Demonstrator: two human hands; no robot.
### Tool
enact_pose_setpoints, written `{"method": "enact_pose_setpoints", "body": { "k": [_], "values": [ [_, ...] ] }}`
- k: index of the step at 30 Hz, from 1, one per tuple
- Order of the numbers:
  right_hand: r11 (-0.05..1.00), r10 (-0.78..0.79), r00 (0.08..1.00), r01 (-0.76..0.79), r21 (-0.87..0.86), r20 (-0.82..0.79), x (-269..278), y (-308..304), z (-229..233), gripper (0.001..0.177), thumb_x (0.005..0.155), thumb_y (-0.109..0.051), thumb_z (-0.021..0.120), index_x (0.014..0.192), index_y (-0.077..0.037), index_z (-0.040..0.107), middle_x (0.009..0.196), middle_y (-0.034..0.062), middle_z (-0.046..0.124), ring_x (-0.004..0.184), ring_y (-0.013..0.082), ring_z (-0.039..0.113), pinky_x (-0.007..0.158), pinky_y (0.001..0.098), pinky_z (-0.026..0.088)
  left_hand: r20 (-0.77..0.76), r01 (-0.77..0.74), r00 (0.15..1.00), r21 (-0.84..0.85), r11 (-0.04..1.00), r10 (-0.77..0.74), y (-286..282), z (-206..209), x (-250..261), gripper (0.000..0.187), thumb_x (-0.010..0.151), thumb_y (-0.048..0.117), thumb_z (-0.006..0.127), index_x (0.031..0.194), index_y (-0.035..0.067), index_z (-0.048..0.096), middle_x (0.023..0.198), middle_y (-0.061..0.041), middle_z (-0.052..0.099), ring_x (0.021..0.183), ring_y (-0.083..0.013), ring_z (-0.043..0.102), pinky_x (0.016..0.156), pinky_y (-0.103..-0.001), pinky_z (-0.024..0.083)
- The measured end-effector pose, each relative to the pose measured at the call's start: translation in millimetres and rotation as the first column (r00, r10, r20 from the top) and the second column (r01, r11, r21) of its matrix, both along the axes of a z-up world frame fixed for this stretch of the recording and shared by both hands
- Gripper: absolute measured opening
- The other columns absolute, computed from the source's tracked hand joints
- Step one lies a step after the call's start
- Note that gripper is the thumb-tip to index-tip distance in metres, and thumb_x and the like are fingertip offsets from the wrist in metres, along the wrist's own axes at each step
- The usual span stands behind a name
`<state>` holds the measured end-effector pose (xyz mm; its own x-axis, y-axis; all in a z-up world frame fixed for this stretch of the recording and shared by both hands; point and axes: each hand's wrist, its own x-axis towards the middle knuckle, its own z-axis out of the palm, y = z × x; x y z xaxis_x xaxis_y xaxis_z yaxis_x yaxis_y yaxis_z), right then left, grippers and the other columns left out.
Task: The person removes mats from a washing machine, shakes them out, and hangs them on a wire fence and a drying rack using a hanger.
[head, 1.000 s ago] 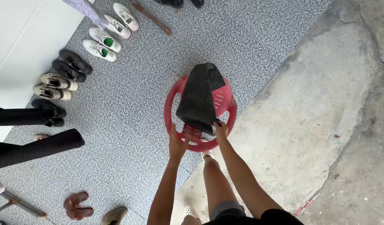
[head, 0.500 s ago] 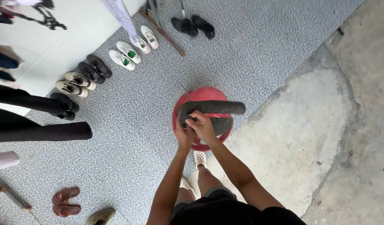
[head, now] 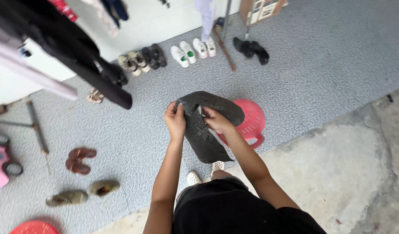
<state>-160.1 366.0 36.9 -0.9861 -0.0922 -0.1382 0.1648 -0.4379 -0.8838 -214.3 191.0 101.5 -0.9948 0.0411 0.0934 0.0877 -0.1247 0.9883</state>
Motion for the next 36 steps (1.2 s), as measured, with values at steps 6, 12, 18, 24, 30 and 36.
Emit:
{"method": "enact_pose_setpoints", "body": {
  "k": [6, 12, 18, 24, 30, 36],
  "values": [
    [0.955, 0.296, 0.953, -0.296, 0.017, -0.069, 7.7, -114.9, -18.6, 0.035, 0.103, -0.005, 0.059, 0.137, 0.003, 0.061, 0.123, 0.0083, 0.071, 0.11, 0.0136, 0.066, 0.096, 0.0292, 0.054, 0.055, -0.38, 0.925, 0.197, 0.904, 0.377, -102.4, 12.5, 28.2, 0.014, 0.106, 0.007, 0.063, 0.098, -0.004, 0.067, 0.081, 0.003, 0.062, 0.07, -0.0029, 0.047, 0.061, -0.022, 0.039],
    [0.98, 0.158, 0.981, -0.142, 0.143, -0.112, 18.2, -223.1, -42.7, 0.027, 0.105, -0.009, 0.06, 0.129, 0.002, 0.065, 0.115, 0.0046, 0.069, 0.101, 0.0093, 0.062, 0.089, 0.0267, 0.052, 0.083, -0.636, 0.771, 0.089, 0.766, 0.631, -152.2, -5.8, 64.1, 0.017, 0.103, 0.01, 0.063, 0.107, -0.004, 0.07, 0.092, -0.005, 0.071, 0.081, -0.0084, 0.06, 0.074, -0.025, 0.05],
    [0.971, 0.13, 0.964, -0.077, 0.224, -0.232, 22.2, -282.8, -35.2, 0.018, 0.106, -0.01, 0.057, 0.12, -0.004, 0.066, 0.108, 0.0001, 0.067, 0.096, 0.0074, 0.059, 0.083, 0.0252, 0.051, -0.298, -0.765, 0.644, -0.226, 0.603, 0.705, -162.7, -56.8, 129.7, 0.039, 0.103, 0.014, 0.071, 0.134, -0.001, 0.053, 0.142, -0.026, 0.051, 0.137, -0.0358, 0.05, 0.117, -0.043, 0.039],
    [0.858, 0.371, 0.874, -0.193, 0.476, -0.314, 4.9, -331.8, -38.1, 0.016, 0.111, -0.019, 0.055, 0.115, -0.004, 0.06, 0.095, 0.004, 0.069, 0.085, 0.0094, 0.064, 0.069, 0.0266, 0.051, 0.061, -0.571, 0.804, -0.2, 0.796, 0.591, -238.8, -59.7, 140.4, 0.074, 0.088, 0.02, 0.083, 0.143, -0.01, 0.042, 0.129, -0.023, 0.059, 0.121, -0.0309, 0.059, 0.102, -0.041, 0.047],
    [0.248, 0.847, 0.519, -0.189, 0.95, -0.118, -70.8, -281.6, -12.0, 0.056, 0.075, -0.041, 0.089, 0.1, 0.003, 0.064, 0.079, 0.0192, 0.072, 0.07, 0.027, 0.073, 0.062, 0.0386, 0.057, -0.18, -0.622, 0.58, -0.728, 0.289, 0.794, -378.9, -77.5, 187.7, 0.024, 0.099, 0.023, 0.069, 0.106, 0.0, 0.07, 0.076, -0.026, 0.067, 0.066, -0.0412, 0.065, 0.062, -0.048, 0.05],
    [-0.318, 0.893, 0.303, -0.1, 0.943, 0.333, -125.7, -267.2, 21.0, 0.03, 0.084, -0.033, 0.079, 0.102, -0.01, 0.078, 0.093, 0.0168, 0.076, 0.086, 0.0342, 0.074, 0.079, 0.046, 0.058, -0.13, -0.096, 0.886, -0.991, -0.097, 0.446, -468.2, -67.9, 259.0, 0.012, 0.091, 0.019, 0.062, 0.101, 0.014, 0.067, 0.089, -0.014, 0.072, 0.078, -0.0357, 0.072, 0.064, -0.048, 0.056]
  ]
}}
